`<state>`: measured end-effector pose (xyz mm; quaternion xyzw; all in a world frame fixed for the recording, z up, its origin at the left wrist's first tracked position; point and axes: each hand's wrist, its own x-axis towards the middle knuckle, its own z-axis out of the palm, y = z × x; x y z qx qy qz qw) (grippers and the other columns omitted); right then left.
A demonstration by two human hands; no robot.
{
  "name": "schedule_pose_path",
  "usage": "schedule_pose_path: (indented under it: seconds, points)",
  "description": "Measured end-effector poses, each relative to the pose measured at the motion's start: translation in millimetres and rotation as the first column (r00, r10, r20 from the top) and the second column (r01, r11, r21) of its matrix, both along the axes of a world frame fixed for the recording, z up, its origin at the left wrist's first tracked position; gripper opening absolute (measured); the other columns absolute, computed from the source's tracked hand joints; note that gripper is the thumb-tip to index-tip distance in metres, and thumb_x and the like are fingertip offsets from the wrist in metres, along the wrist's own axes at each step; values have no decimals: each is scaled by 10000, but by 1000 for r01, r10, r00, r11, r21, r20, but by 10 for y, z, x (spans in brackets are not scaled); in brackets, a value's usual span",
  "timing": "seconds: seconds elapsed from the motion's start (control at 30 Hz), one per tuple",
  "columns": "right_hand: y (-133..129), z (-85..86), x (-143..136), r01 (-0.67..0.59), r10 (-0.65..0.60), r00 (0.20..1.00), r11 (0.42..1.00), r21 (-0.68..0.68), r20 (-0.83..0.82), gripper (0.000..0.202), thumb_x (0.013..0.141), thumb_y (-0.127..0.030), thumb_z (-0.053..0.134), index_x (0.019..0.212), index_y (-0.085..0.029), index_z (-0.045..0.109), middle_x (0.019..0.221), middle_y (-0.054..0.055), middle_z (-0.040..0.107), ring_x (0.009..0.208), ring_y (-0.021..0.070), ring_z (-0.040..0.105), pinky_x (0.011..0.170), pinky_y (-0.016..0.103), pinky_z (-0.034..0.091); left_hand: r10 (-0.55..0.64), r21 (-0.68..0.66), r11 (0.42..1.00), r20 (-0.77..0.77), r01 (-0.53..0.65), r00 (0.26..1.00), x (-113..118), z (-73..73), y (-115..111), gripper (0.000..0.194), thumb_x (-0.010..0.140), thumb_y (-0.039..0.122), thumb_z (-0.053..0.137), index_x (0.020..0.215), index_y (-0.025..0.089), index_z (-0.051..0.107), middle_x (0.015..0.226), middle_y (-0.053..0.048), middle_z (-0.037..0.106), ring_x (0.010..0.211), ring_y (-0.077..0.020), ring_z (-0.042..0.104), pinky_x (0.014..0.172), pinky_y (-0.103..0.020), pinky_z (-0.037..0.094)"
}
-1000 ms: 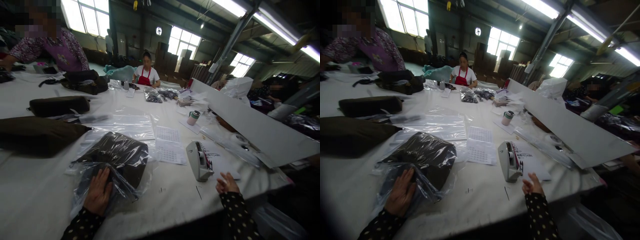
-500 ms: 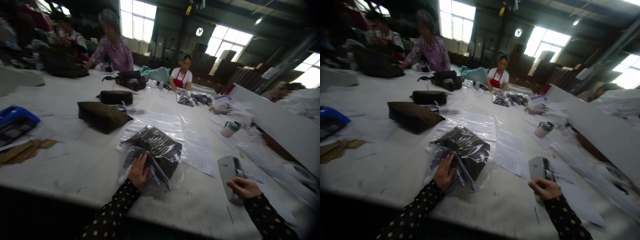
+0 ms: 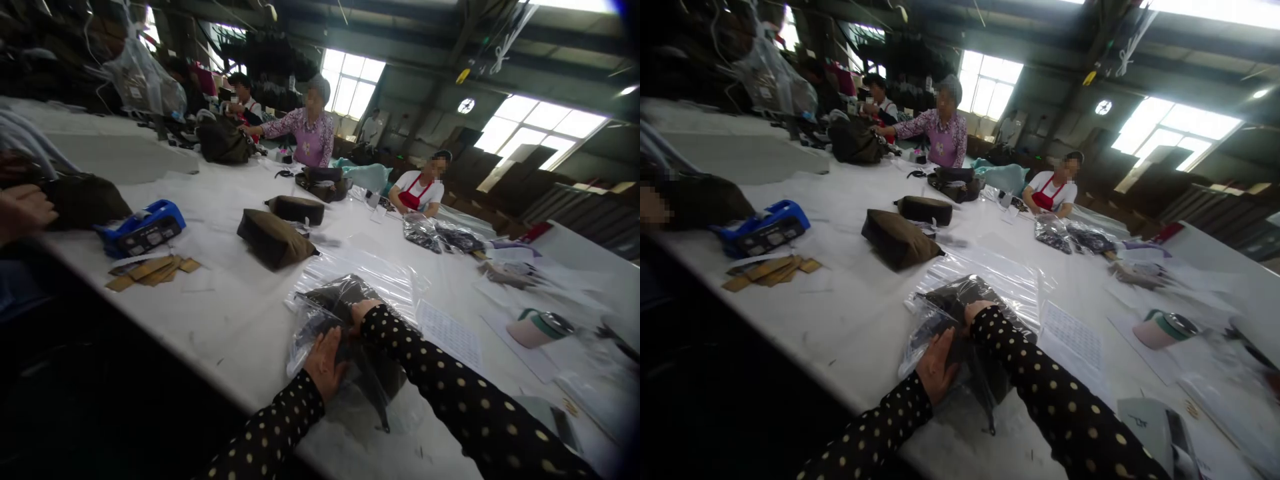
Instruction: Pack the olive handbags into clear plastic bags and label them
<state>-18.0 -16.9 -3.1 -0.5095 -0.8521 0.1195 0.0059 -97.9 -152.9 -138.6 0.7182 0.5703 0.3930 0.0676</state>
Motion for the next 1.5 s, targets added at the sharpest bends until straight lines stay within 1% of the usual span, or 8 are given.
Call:
schedule_pose_path:
  seconds: [0.3, 0.4, 0.5, 0.67, 0.87, 1.03, 1.3, 1.5]
  points:
    - [228, 474, 1083, 121, -160, 955, 979, 163, 251, 360, 636, -411, 650, 896, -166, 604, 776, 101, 639, 744, 265, 602, 678, 433, 457, 9, 52, 999, -45, -7, 999, -109, 212, -70, 441, 849, 296, 443, 1272, 171, 427, 1386, -111, 363, 1311, -294, 234, 999, -500, 344]
    - [-372, 298, 1720, 43, 4, 989, 948, 316, -148, 431, 685, -453, 605, 1023, -194, 539, 854, 62, 613, 694, 189, 587, 619, 331, 488, 203, 61, 972, 252, -225, 946, -536, 268, -255, 360, 846, 322, 447, 1179, 198, 501, 1318, -113, 436, 1253, -267, 344, 996, -477, 356]
    - [-1343, -229, 2068, 274, -52, 900, 839, 470, -433, 437, 654, -469, 647, 988, -214, 528, 893, 68, 590, 711, 206, 578, 680, 370, 483, 455, -274, 890, 567, -364, 686, -1015, 156, -416, 412, 805, 439, 477, 1117, 173, 511, 1152, -129, 546, 1018, -238, 554, 855, -426, 475]
    - [-2452, -1093, 1500, 643, -534, 423, 747, -173, -732, 418, 700, -481, 587, 979, -218, 421, 873, 41, 536, 708, 190, 569, 650, 347, 490, 525, -558, 819, 635, -134, 567, -1136, -127, -379, 604, 703, 589, 525, 1088, 124, 505, 989, -125, 616, 748, -195, 639, 668, -355, 536]
    - [-2070, -1071, 894, 671, -673, 97, 588, -451, -733, 459, 645, -489, 650, 902, -205, 398, 787, 10, 551, 717, 180, 569, 678, 319, 481, 468, -615, 789, 597, -3, 651, -866, -78, -257, 670, 602, 519, 675, 1102, 109, 500, 1050, -163, 602, 742, -184, 643, 712, -338, 529]
    - [-1919, -885, 981, 724, -733, 200, 558, -406, -651, 332, 727, -487, 552, 840, -176, 538, 763, 53, 641, 741, 233, 612, 698, 346, 478, 441, -625, 779, 605, 52, 662, -914, -39, -288, 606, 563, 495, 703, 1021, 122, 567, 988, -132, 639, 765, -217, 654, 712, -352, 535]
    - [-2084, -999, 1312, 557, -448, 539, 825, -97, -714, 636, 867, -389, 376, 1390, -138, 119, 1106, 114, 617, 906, 223, 630, 776, 361, 515, 452, -578, 814, 692, 57, 563, -842, -68, -400, 545, 552, 527, 692, 926, 141, 606, 850, -67, 652, 673, -179, 625, 600, -287, 525]
    - [-2088, -1049, 1448, 512, -438, 441, 840, -180, -784, 592, 785, -439, 506, 1304, -195, 360, 963, 84, 677, 874, 235, 639, 800, 379, 507, 486, -589, 808, 684, 19, 544, -860, -50, -398, 548, 537, 523, 699, 929, 151, 608, 844, -57, 643, 643, -160, 609, 577, -261, 505]
